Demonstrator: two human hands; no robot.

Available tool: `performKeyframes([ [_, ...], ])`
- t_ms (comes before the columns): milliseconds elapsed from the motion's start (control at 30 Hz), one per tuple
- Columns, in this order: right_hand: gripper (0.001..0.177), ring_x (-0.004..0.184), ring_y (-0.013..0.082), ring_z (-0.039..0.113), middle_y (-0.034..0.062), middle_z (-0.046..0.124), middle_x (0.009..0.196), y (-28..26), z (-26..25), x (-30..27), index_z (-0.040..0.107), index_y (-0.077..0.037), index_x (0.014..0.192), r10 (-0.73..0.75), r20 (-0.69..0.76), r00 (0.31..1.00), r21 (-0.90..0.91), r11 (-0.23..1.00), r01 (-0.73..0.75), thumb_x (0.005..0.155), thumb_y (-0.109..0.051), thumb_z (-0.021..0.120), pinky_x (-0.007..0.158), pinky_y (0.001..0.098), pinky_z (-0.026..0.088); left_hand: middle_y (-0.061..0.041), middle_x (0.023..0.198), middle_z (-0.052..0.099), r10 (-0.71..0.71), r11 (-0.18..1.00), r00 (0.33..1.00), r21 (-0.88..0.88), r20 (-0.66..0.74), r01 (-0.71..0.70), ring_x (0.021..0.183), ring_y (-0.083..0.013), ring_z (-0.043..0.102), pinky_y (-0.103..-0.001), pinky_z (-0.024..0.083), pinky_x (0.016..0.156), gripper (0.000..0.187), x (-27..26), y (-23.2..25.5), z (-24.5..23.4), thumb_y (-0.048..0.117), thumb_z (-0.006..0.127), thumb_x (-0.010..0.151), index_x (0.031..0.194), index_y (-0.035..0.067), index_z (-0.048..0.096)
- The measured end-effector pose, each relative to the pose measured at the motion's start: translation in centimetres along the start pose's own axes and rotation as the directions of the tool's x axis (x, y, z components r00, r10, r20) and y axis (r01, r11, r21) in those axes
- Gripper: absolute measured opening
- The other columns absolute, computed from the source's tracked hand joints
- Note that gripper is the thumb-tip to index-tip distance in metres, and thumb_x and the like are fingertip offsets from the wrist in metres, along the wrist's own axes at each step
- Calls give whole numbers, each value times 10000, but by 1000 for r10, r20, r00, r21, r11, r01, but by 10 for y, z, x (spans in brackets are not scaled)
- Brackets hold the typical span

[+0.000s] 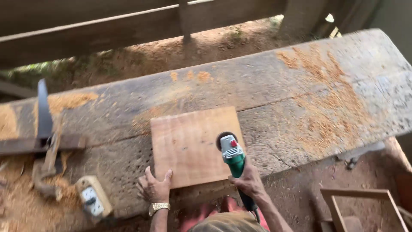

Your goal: The person uses a green electric sander to smooth the surface of a rectangular wooden board placed on a workbench. The person moves the sander across the board in various directions, then flips the board over to sand the other side.

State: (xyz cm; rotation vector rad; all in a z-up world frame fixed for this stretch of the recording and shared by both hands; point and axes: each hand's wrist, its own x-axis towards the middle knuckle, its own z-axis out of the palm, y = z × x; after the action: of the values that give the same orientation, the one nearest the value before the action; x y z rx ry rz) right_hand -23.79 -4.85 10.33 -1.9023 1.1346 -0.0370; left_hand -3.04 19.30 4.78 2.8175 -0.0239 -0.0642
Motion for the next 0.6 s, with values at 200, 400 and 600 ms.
performKeyframes([
  [200,820,873,346,737,228,724,948,-64,88,-38,448,-30,1332,-51,156,986,-26,998,56,619,-194,816,778,437,585,-117,1032,708,296,796,868,-606,399,7,975,-290,708,-417,582,849,749,-84,-8,-108,326,932,604,1211,22,618],
  [400,774,877,289,761,166,704,1021,-73,169,-78,405,-20,1317,-23,317,948,120,993,-16,656,-194,767,784,364,680,-115,1208,604,309,795,624,-555,718,245,1013,-220,684,-334,559,915,1089,-149,-45,-43,244,872,655,1530,93,241],
  [600,629,873,319,734,214,701,979,-87,201,-111,441,13,1109,-113,308,945,101,991,85,664,-217,821,785,412,634,-202,1203,619,230,-520,634,-458,738,721,1016,-291,673,-433,615,866,879,-205,-131,102,234,846,712,1410,27,354],
])
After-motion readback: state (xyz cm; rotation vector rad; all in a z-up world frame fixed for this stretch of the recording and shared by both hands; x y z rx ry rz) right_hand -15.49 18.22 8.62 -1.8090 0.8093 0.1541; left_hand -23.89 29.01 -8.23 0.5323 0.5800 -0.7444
